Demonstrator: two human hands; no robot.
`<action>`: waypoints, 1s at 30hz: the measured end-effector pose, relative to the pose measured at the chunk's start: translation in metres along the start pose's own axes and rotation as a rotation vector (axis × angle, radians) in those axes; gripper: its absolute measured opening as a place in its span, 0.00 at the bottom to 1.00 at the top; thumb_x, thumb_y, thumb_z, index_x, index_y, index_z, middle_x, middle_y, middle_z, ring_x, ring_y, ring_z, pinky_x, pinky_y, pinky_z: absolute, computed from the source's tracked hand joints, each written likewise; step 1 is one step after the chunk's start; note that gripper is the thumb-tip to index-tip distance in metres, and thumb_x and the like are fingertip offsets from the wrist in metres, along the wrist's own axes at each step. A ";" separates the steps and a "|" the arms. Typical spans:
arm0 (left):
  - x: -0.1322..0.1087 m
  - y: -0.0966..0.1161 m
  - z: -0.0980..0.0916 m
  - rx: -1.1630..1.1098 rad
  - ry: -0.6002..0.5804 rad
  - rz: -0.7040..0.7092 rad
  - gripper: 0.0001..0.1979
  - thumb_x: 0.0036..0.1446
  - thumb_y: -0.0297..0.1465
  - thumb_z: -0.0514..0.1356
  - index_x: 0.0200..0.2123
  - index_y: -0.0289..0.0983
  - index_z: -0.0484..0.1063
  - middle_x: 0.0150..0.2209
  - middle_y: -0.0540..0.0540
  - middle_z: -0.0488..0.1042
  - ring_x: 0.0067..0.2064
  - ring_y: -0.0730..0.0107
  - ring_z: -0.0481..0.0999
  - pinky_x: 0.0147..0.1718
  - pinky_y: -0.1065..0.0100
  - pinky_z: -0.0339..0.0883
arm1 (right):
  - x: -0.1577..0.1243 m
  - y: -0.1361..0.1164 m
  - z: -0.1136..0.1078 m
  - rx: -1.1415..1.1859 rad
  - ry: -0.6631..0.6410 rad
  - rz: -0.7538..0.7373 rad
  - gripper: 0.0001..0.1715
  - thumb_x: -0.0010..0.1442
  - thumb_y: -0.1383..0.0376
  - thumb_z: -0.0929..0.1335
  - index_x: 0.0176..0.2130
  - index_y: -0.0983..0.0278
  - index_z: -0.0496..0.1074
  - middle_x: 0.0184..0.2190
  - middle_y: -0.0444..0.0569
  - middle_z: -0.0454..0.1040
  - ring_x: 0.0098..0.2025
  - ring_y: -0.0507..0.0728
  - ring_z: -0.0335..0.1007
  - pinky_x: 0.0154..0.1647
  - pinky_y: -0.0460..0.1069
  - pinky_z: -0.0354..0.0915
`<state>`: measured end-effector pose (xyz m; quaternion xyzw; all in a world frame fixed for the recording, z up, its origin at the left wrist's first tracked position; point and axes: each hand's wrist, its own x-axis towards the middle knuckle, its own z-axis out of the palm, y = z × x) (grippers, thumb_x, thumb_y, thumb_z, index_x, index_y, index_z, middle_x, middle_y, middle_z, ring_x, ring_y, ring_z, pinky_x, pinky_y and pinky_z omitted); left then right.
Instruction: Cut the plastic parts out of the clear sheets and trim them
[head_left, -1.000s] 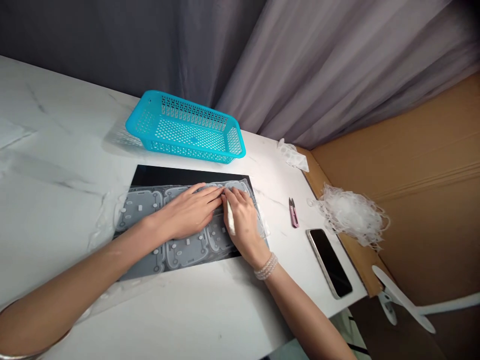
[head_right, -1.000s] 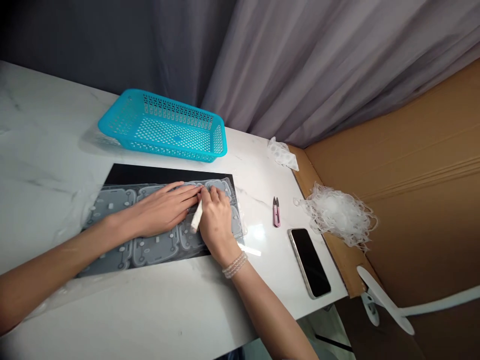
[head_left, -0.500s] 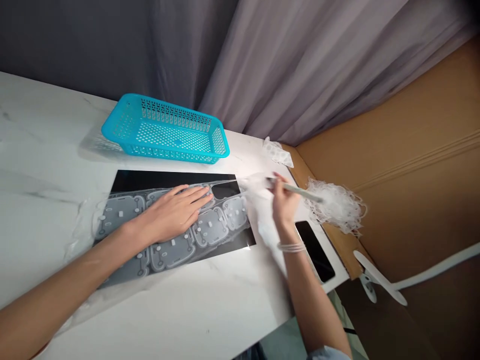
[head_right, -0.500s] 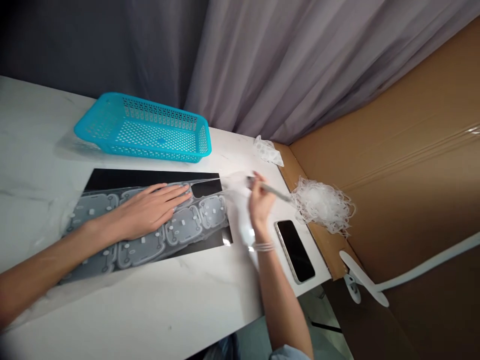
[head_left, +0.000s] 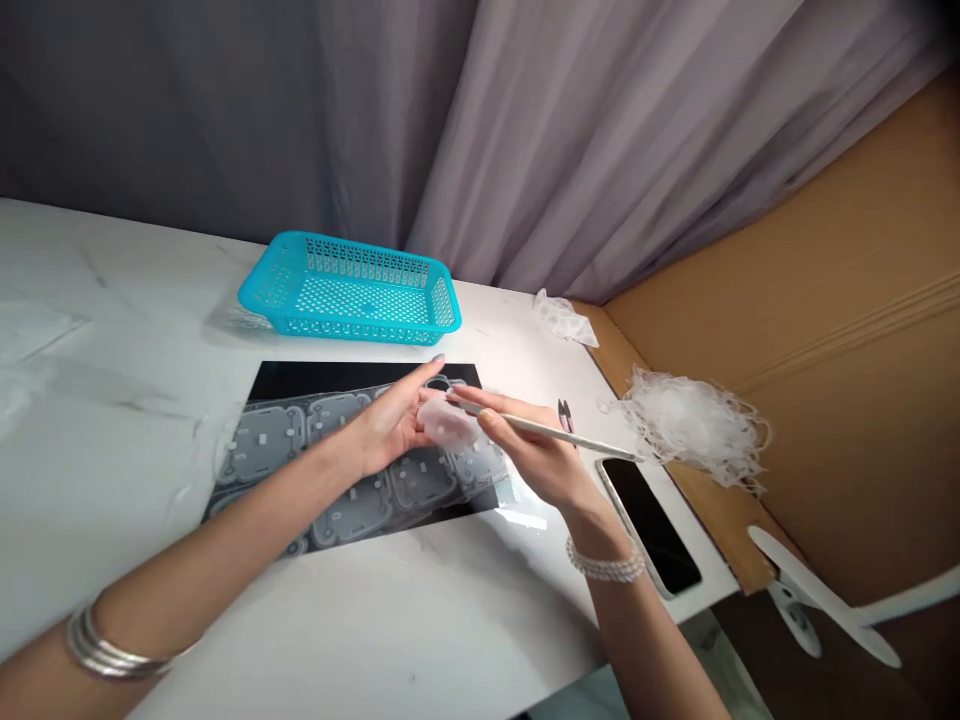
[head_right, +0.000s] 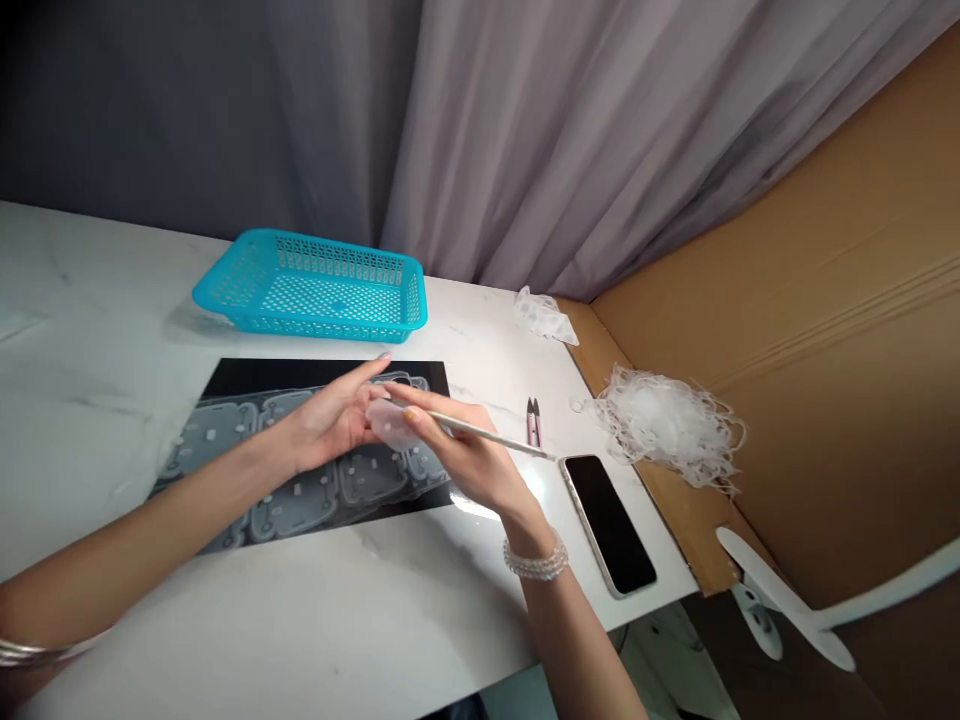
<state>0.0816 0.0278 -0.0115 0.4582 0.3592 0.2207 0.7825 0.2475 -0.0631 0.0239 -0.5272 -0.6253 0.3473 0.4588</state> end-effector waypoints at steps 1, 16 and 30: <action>0.003 -0.002 0.002 -0.029 0.003 -0.012 0.27 0.53 0.52 0.62 0.38 0.33 0.80 0.38 0.38 0.82 0.38 0.59 0.81 0.40 0.60 0.74 | 0.001 -0.002 -0.003 -0.014 -0.034 -0.011 0.19 0.66 0.53 0.67 0.53 0.56 0.76 0.50 0.49 0.80 0.55 0.60 0.75 0.59 0.58 0.67; 0.004 -0.014 0.010 0.414 0.191 0.309 0.09 0.50 0.37 0.68 0.30 0.36 0.80 0.26 0.48 0.79 0.29 0.66 0.76 0.28 0.70 0.64 | 0.028 0.039 0.004 0.013 0.191 0.186 0.22 0.51 0.62 0.69 0.23 0.59 0.49 0.20 0.36 0.49 0.23 0.48 0.44 0.25 0.46 0.46; -0.018 0.004 -0.010 -0.078 0.304 0.205 0.12 0.53 0.35 0.69 0.39 0.34 0.81 0.39 0.42 0.81 0.39 0.67 0.79 0.34 0.71 0.73 | 0.026 0.059 -0.023 -0.370 0.399 0.146 0.20 0.55 0.57 0.70 0.26 0.59 0.55 0.23 0.41 0.68 0.27 0.53 0.61 0.32 0.49 0.54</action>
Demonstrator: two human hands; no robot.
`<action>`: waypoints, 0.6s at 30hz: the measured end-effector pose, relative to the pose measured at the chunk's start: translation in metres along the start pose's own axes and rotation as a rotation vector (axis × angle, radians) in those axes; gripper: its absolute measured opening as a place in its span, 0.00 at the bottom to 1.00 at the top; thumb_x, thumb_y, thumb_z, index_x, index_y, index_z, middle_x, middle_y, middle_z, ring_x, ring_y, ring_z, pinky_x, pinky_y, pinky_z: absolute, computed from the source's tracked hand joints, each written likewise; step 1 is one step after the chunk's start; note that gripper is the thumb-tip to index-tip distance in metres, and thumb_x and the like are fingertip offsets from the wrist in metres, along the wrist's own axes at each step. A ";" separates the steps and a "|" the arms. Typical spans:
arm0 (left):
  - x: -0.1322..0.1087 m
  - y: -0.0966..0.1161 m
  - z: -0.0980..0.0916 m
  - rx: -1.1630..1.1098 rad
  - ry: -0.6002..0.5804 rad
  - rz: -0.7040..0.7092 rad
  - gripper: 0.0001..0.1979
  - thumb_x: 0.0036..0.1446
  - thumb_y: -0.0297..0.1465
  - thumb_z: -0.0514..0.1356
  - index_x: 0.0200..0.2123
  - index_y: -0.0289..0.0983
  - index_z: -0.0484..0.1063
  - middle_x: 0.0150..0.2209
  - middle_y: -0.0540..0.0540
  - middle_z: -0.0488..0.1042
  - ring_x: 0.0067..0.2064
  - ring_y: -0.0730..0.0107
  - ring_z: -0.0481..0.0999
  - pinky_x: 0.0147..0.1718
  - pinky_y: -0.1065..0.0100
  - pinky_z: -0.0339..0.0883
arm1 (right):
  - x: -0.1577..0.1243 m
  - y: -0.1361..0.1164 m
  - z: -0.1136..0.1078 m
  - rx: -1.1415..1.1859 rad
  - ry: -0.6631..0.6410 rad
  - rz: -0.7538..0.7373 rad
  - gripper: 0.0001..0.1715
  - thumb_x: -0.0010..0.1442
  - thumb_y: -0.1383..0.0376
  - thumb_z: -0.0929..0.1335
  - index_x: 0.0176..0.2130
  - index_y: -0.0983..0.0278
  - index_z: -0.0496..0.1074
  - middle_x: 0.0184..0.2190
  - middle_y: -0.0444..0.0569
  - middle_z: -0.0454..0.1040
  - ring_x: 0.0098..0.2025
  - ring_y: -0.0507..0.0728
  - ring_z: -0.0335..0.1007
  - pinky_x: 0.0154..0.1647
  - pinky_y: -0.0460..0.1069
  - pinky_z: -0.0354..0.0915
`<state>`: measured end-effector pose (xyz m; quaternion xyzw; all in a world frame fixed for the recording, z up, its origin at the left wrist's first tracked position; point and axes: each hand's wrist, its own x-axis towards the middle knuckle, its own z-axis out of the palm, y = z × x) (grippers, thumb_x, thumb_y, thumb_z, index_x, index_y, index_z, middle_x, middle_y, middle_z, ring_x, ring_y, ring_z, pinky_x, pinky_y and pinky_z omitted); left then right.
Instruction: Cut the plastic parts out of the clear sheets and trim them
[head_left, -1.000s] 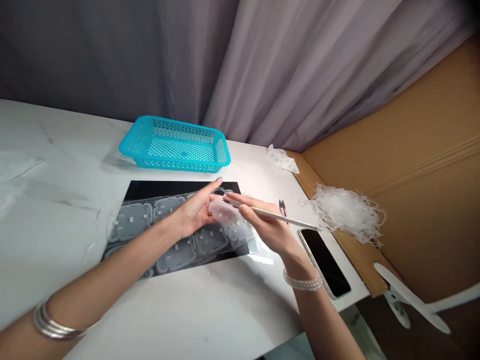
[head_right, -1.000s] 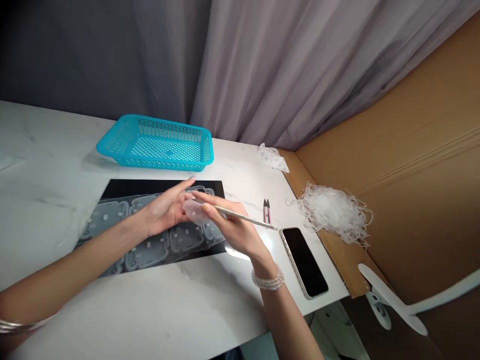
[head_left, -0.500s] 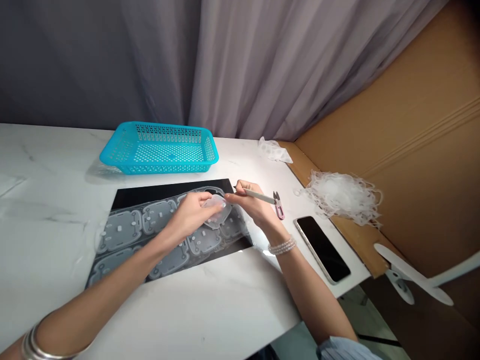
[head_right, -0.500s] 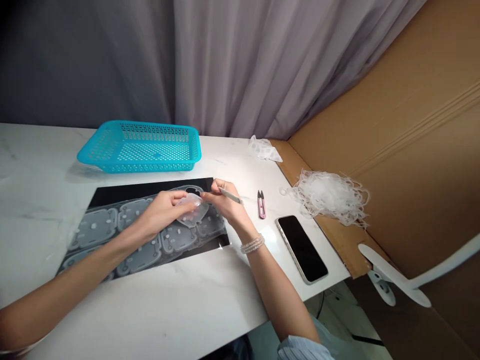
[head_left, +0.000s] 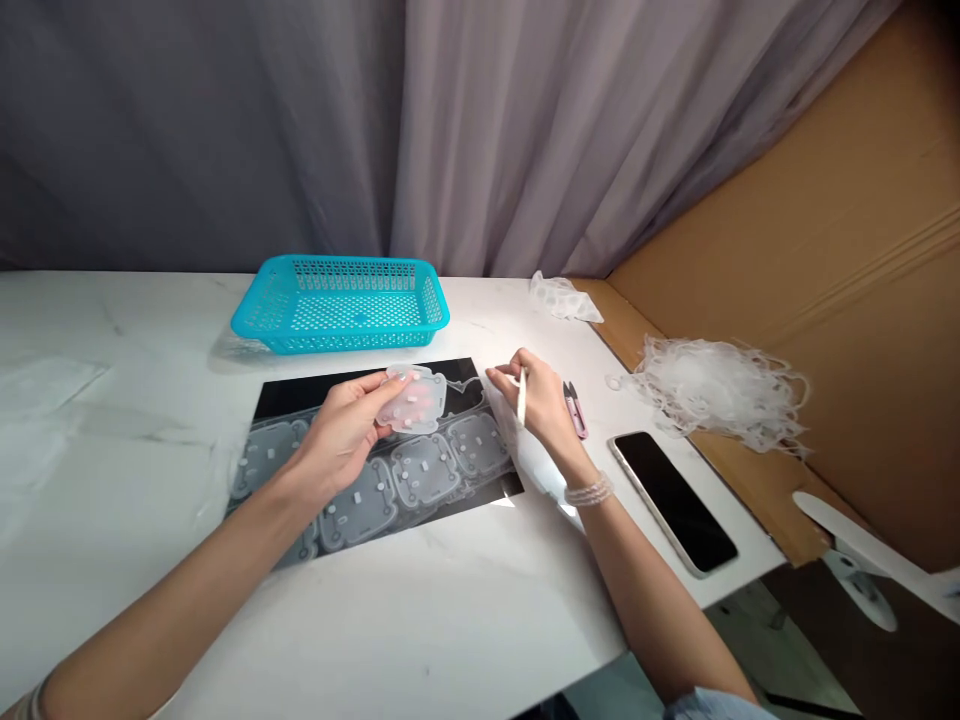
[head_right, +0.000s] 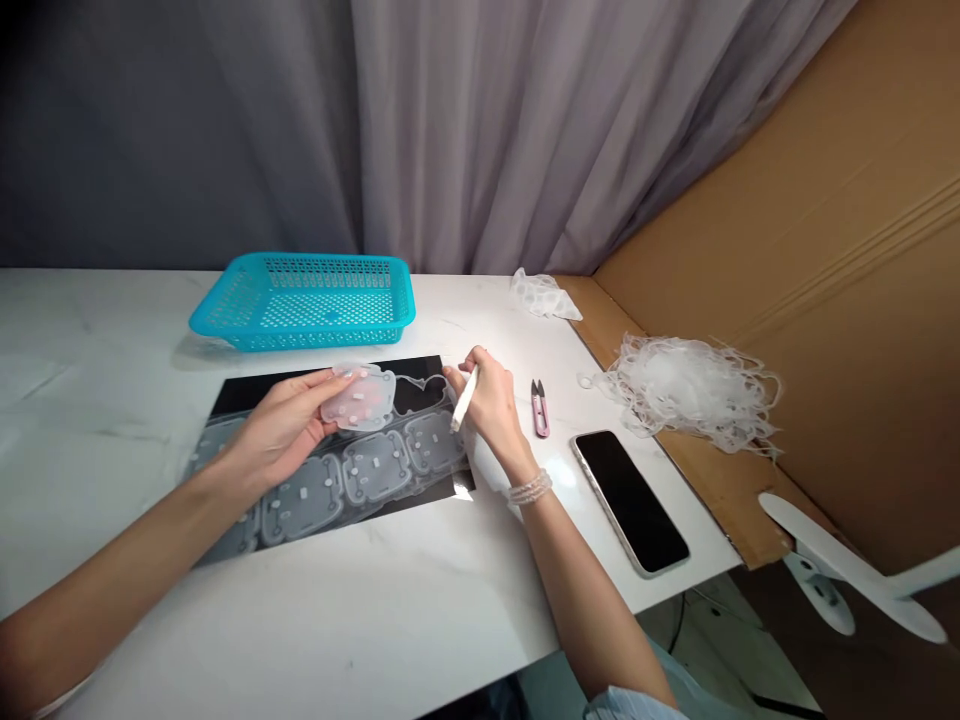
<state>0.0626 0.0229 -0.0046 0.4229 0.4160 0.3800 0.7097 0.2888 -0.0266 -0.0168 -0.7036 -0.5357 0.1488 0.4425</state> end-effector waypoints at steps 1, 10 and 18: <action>-0.001 0.001 -0.001 -0.032 -0.017 -0.023 0.12 0.53 0.33 0.68 0.40 0.33 0.81 0.40 0.41 0.81 0.39 0.66 0.80 0.35 0.70 0.74 | -0.003 -0.007 0.000 0.047 0.007 0.005 0.21 0.56 0.56 0.70 0.25 0.59 0.54 0.24 0.42 0.68 0.28 0.53 0.62 0.33 0.49 0.55; -0.010 -0.003 -0.010 -0.047 -0.127 -0.041 0.15 0.59 0.35 0.64 0.45 0.33 0.80 0.48 0.38 0.80 0.46 0.57 0.80 0.42 0.61 0.77 | -0.030 -0.044 0.027 0.819 -0.401 0.213 0.23 0.52 0.64 0.74 0.27 0.59 0.55 0.21 0.36 0.64 0.26 0.51 0.67 0.33 0.49 0.67; -0.017 0.012 -0.017 -0.035 -0.120 -0.093 0.18 0.62 0.39 0.59 0.46 0.30 0.78 0.40 0.33 0.82 0.42 0.53 0.83 0.43 0.55 0.78 | -0.029 -0.042 0.027 0.806 -0.329 0.210 0.25 0.52 0.64 0.75 0.25 0.59 0.54 0.24 0.41 0.73 0.28 0.52 0.71 0.34 0.49 0.68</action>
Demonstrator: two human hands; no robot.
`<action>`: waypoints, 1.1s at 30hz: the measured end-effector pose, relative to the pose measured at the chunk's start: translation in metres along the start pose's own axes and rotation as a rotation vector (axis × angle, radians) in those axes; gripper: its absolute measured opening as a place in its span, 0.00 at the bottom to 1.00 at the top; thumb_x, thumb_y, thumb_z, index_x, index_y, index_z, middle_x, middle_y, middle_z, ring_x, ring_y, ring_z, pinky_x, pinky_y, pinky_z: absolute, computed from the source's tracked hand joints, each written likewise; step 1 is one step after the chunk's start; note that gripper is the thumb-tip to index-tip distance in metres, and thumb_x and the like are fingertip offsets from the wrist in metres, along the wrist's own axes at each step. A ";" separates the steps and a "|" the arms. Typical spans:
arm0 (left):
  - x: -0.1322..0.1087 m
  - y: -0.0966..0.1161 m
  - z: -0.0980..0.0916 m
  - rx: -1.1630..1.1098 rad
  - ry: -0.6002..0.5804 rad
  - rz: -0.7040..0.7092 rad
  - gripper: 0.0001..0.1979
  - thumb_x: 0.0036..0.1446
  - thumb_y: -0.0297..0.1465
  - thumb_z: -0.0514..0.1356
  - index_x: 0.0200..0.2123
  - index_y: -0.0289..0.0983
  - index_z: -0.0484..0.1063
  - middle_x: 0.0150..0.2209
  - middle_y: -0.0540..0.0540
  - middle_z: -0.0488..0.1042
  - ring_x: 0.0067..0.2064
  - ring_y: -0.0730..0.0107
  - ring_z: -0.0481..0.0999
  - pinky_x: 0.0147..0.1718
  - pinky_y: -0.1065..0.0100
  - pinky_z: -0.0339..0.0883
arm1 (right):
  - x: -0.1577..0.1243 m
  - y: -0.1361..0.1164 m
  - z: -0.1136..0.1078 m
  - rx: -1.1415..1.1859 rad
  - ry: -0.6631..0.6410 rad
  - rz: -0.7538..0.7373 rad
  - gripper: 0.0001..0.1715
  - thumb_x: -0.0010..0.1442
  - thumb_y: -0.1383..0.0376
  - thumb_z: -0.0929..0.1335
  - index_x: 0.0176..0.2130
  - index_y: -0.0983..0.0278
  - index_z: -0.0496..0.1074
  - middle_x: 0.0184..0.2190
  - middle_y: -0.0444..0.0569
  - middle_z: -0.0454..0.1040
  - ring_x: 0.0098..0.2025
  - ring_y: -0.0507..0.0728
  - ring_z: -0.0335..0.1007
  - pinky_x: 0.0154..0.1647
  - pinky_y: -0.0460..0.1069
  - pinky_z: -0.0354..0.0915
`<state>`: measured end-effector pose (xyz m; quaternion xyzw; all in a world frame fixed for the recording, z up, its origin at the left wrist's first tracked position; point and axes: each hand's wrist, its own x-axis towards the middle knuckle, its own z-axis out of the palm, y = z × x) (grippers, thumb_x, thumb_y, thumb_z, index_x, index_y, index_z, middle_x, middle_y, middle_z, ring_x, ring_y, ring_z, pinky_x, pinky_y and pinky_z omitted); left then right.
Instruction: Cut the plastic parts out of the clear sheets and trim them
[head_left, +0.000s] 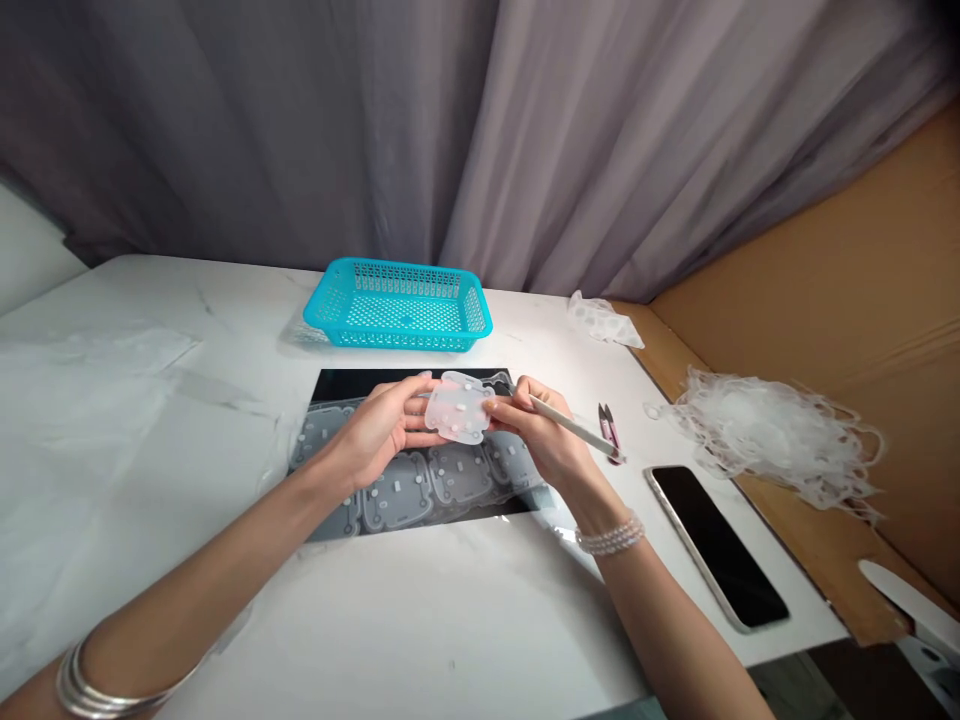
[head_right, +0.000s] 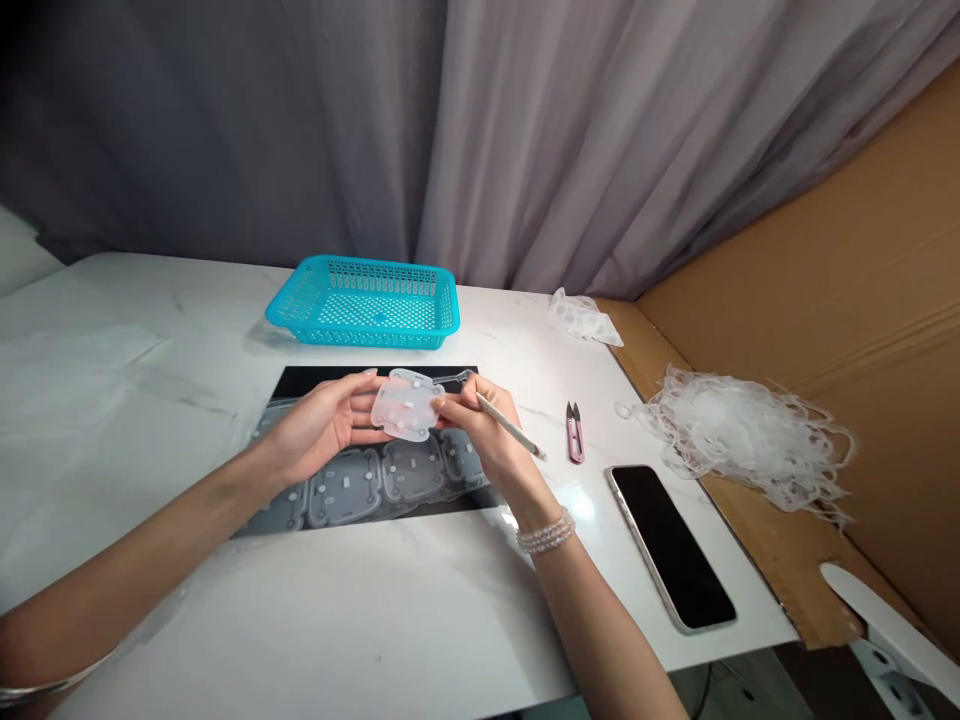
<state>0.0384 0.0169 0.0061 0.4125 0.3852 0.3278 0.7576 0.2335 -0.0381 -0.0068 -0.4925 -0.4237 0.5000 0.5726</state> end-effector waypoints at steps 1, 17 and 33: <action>0.000 0.002 -0.003 0.000 0.003 0.005 0.19 0.63 0.39 0.59 0.46 0.30 0.78 0.39 0.33 0.82 0.42 0.53 0.83 0.44 0.54 0.77 | 0.001 -0.002 0.000 -0.009 0.008 -0.017 0.25 0.52 0.64 0.75 0.24 0.59 0.54 0.24 0.42 0.73 0.28 0.52 0.71 0.34 0.49 0.68; -0.009 -0.037 -0.026 1.475 -0.435 0.694 0.23 0.65 0.36 0.56 0.62 0.37 0.68 0.68 0.37 0.62 0.69 0.51 0.58 0.67 0.46 0.51 | 0.139 -0.032 0.017 -0.370 0.239 -0.291 0.25 0.59 0.41 0.66 0.33 0.60 0.62 0.31 0.47 0.73 0.36 0.55 0.72 0.40 0.52 0.71; 0.016 -0.071 -0.001 1.666 -0.284 0.884 0.23 0.69 0.36 0.51 0.64 0.36 0.65 0.67 0.35 0.63 0.68 0.48 0.61 0.66 0.41 0.44 | -0.042 0.016 -0.027 -0.545 0.328 -0.161 0.20 0.68 0.51 0.64 0.48 0.62 0.72 0.32 0.47 0.73 0.35 0.57 0.72 0.40 0.53 0.71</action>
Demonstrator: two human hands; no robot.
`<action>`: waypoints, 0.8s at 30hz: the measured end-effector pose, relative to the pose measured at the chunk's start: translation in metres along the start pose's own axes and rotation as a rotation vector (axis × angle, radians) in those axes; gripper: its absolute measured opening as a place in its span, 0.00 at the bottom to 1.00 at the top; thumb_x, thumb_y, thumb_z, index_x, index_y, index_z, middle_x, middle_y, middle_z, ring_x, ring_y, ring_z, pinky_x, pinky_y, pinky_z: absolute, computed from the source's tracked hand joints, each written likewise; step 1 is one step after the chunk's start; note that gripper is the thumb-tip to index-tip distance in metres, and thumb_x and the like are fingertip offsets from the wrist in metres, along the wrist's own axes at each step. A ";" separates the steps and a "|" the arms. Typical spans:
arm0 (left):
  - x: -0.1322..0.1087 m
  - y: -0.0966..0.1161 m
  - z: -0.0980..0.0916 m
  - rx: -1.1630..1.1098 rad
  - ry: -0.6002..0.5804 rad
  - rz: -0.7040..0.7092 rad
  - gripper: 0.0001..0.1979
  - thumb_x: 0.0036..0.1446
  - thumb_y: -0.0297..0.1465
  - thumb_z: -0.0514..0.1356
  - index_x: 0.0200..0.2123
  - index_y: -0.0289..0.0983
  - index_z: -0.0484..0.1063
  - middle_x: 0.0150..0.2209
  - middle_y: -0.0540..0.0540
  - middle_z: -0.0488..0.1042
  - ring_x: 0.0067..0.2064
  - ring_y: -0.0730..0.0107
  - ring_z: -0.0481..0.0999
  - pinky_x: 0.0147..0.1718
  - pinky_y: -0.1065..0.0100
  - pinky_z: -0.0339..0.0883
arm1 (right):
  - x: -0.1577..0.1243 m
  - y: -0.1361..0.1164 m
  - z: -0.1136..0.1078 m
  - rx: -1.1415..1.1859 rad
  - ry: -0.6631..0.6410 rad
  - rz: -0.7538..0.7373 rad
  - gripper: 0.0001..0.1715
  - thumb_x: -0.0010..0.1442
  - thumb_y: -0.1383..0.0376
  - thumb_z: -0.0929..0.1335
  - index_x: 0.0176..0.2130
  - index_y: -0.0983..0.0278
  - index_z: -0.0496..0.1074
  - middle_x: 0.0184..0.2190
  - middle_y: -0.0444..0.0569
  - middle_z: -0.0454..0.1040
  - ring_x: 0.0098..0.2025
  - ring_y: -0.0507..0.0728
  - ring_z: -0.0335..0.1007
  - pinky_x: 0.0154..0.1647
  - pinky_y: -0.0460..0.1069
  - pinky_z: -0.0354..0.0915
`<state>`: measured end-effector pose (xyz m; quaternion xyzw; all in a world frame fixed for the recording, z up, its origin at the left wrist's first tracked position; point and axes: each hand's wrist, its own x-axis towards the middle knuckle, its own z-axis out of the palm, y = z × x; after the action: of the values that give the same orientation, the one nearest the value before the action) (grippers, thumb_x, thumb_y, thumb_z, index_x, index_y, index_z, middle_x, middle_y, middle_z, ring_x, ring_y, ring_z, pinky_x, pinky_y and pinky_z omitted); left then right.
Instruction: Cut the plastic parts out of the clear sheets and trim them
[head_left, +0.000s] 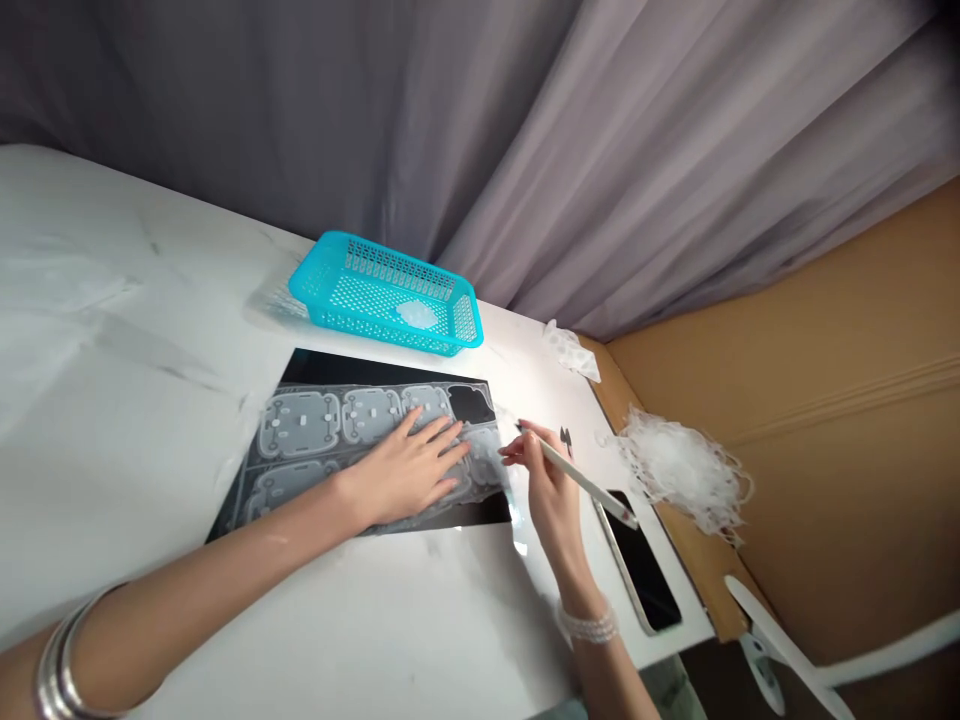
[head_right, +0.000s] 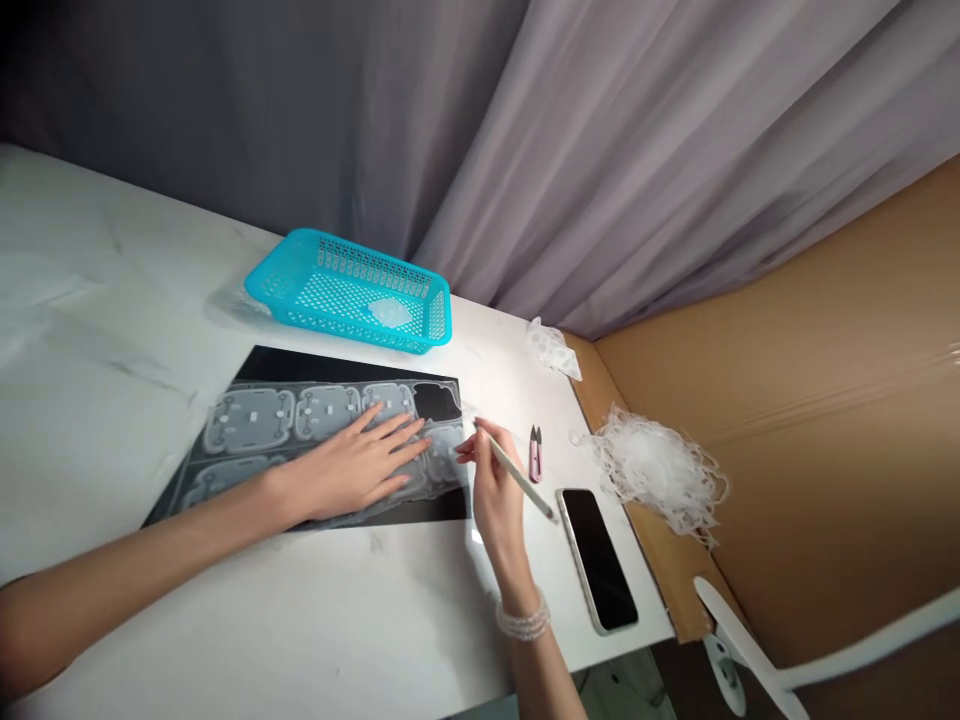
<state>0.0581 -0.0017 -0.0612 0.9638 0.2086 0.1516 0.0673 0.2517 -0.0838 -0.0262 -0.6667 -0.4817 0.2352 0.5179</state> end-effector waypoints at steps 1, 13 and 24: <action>-0.001 0.000 0.000 0.003 0.029 0.035 0.22 0.69 0.34 0.51 0.62 0.36 0.66 0.66 0.36 0.65 0.68 0.50 0.62 0.67 0.43 0.44 | -0.007 0.001 0.002 -0.032 -0.009 0.011 0.20 0.69 0.51 0.62 0.46 0.63 0.73 0.30 0.47 0.73 0.33 0.57 0.71 0.39 0.53 0.70; -0.008 -0.002 -0.001 0.046 0.038 0.217 0.16 0.69 0.29 0.50 0.56 0.35 0.70 0.60 0.38 0.72 0.64 0.56 0.68 0.65 0.52 0.51 | -0.014 0.007 0.021 -0.256 -0.166 -0.131 0.14 0.69 0.59 0.64 0.40 0.64 0.75 0.34 0.50 0.78 0.34 0.57 0.73 0.36 0.50 0.67; -0.008 -0.003 0.001 0.075 0.042 0.234 0.16 0.68 0.30 0.52 0.54 0.34 0.71 0.59 0.35 0.73 0.62 0.53 0.70 0.64 0.51 0.54 | -0.011 0.011 0.029 -0.399 -0.143 -0.328 0.11 0.69 0.66 0.62 0.40 0.64 0.73 0.36 0.51 0.79 0.36 0.56 0.75 0.38 0.50 0.68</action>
<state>0.0506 -0.0024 -0.0645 0.9800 0.1016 0.1707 0.0088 0.2278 -0.0801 -0.0481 -0.6502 -0.6557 0.0951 0.3719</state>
